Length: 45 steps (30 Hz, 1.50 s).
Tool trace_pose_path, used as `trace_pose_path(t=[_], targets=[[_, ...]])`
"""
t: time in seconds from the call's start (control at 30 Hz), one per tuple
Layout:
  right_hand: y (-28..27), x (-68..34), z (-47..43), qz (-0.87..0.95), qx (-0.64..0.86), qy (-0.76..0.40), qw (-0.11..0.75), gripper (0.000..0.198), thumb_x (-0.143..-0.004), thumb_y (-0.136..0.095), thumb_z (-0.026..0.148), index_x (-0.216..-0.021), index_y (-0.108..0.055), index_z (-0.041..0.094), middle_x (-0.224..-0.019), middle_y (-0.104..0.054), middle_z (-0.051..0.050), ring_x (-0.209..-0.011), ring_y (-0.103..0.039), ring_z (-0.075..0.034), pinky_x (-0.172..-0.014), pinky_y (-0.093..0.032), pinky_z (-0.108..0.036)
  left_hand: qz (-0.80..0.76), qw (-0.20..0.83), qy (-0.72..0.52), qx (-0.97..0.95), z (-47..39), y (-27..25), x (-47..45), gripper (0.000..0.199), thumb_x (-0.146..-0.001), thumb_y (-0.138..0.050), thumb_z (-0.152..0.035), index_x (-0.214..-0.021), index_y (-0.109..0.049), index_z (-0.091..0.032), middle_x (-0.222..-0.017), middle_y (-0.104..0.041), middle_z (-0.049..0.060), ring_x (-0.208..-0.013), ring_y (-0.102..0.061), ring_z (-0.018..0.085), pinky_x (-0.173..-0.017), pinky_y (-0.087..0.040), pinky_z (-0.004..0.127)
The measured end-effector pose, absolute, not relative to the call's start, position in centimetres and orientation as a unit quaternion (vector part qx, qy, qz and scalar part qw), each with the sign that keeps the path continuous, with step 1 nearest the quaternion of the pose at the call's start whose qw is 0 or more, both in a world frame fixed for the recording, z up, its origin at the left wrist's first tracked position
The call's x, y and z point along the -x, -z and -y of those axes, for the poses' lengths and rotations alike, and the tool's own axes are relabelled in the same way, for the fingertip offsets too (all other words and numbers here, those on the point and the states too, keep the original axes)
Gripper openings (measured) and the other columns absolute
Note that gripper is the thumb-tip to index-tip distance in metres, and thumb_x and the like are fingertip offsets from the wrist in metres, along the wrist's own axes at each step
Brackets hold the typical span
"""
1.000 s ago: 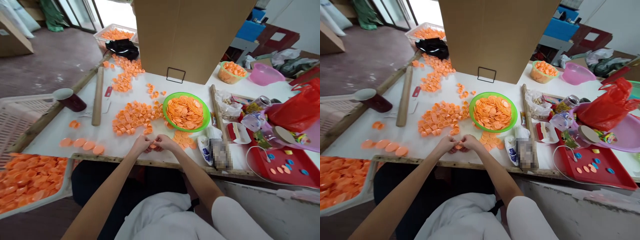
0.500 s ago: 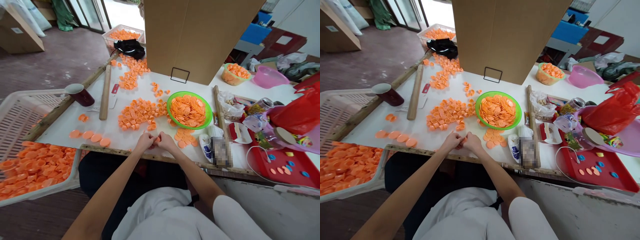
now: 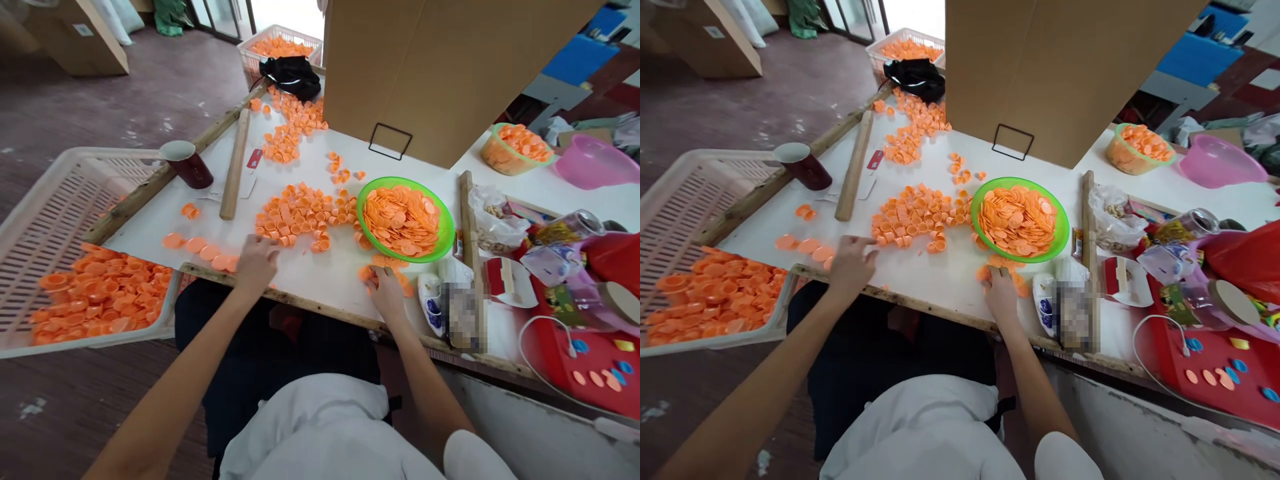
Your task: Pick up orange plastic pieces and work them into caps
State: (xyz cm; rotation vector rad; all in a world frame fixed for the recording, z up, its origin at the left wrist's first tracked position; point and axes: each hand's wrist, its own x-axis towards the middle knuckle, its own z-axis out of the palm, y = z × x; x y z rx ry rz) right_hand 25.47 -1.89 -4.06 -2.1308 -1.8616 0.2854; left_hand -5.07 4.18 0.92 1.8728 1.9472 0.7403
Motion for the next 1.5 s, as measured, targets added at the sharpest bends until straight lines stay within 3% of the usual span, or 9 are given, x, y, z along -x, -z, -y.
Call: trace_pose_path(t=[0.2, 0.37, 0.57, 0.7, 0.87, 1.03, 1.27, 1.5], targets=[[3.4, -24.8, 2.2, 0.653, 0.729, -0.121, 0.168, 0.029, -0.083, -0.057, 0.022, -0.110, -0.066, 0.018, -0.111, -0.059, -0.013, -0.097, -0.060, -0.025, -0.080, -0.047, -0.035, -0.613, 0.211, -0.238, -0.724, -6.3, 2.1, -2.3, 0.027, -0.080, -0.064, -0.020, -0.107, -0.062, -0.019, -0.112, -0.057, 0.011, -0.106, -0.056, 0.029, -0.086, -0.046, 0.037], [3.0, -25.9, 2.4, 0.670, 0.710, -0.132, 0.173, 0.024, -0.086, -0.053, 0.023, -0.104, -0.068, 0.018, -0.104, -0.064, -0.011, -0.098, -0.060, -0.026, -0.085, -0.046, -0.036, -0.598, 0.214, -0.235, -0.736, -6.4, 4.9, -1.6, 0.016, -0.080, -0.065, -0.024, -0.095, -0.062, -0.019, -0.100, -0.061, 0.009, -0.100, -0.057, 0.027, -0.085, -0.045, 0.036], [2.6, -26.3, 3.0, 0.634, 0.711, -0.117, 0.281, 0.028, -0.092, -0.047, 0.031, -0.099, -0.070, 0.018, -0.100, -0.066, -0.013, -0.092, -0.060, -0.025, -0.080, -0.048, -0.037, -0.545, 0.261, -0.231, -0.763, -1.2, 3.6, -1.3, 0.014, -0.082, -0.058, -0.020, -0.096, -0.062, -0.020, -0.099, -0.059, 0.007, -0.095, -0.059, 0.022, -0.082, -0.048, 0.033], [3.7, -24.4, 3.4, 0.573, 0.679, -0.265, 0.374, 0.029, -0.088, -0.053, 0.043, -0.096, -0.070, 0.021, -0.092, -0.066, -0.008, -0.079, -0.062, -0.020, -0.068, -0.052, -0.032, -0.524, 0.329, -0.197, -0.761, 0.1, 4.3, -2.2, 0.023, -0.080, -0.056, -0.015, -0.101, -0.064, -0.021, -0.101, -0.058, 0.006, -0.093, -0.060, 0.020, -0.080, -0.050, 0.031], [5.1, -20.1, 2.5, 0.499, 0.584, -0.494, 0.406, 0.025, -0.082, -0.061, 0.043, -0.091, -0.065, 0.020, -0.078, -0.065, -0.003, -0.063, -0.059, -0.015, -0.057, -0.052, -0.028, -0.509, 0.448, -0.229, -0.698, -0.8, 4.6, -1.1, 0.031, -0.076, -0.062, -0.021, -0.107, -0.064, -0.018, -0.100, -0.060, 0.006, -0.078, -0.063, 0.015, -0.073, -0.052, 0.027], [5.2, -18.0, 1.2, 0.487, 0.610, -0.490, 0.388, 0.023, -0.076, -0.064, 0.041, -0.080, -0.060, 0.019, -0.069, -0.064, -0.001, -0.058, -0.058, -0.014, -0.053, -0.050, -0.026, -0.519, 0.536, -0.213, -0.630, -1.4, 3.2, -0.5, 0.024, -0.085, -0.050, -0.028, -0.099, -0.065, -0.015, -0.081, -0.069, 0.005, -0.070, -0.065, 0.015, -0.068, -0.053, 0.027], [5.8, -18.1, 0.2, 0.527, 0.649, -0.444, 0.323, 0.019, -0.080, -0.059, 0.040, -0.080, -0.059, 0.021, -0.068, -0.066, 0.000, -0.057, -0.061, -0.015, -0.055, -0.050, -0.027, -0.571, 0.560, -0.192, -0.569, -2.6, 5.0, -2.0, 0.017, -0.080, -0.062, -0.032, -0.084, -0.061, -0.015, -0.065, -0.067, 0.003, -0.057, -0.065, 0.015, -0.056, -0.051, 0.024], [5.1, -19.0, -0.2, 0.538, 0.619, -0.508, 0.265, 0.020, -0.081, -0.059, 0.040, -0.080, -0.057, 0.021, -0.066, -0.065, 0.001, -0.053, -0.060, -0.013, -0.053, -0.047, -0.025, -0.555, 0.560, -0.163, -0.592, -2.6, 5.4, -2.0, 0.016, -0.079, -0.062, -0.032, -0.081, -0.058, -0.017, -0.064, -0.066, 0.002, -0.055, -0.062, 0.013, -0.053, -0.047, 0.023]])
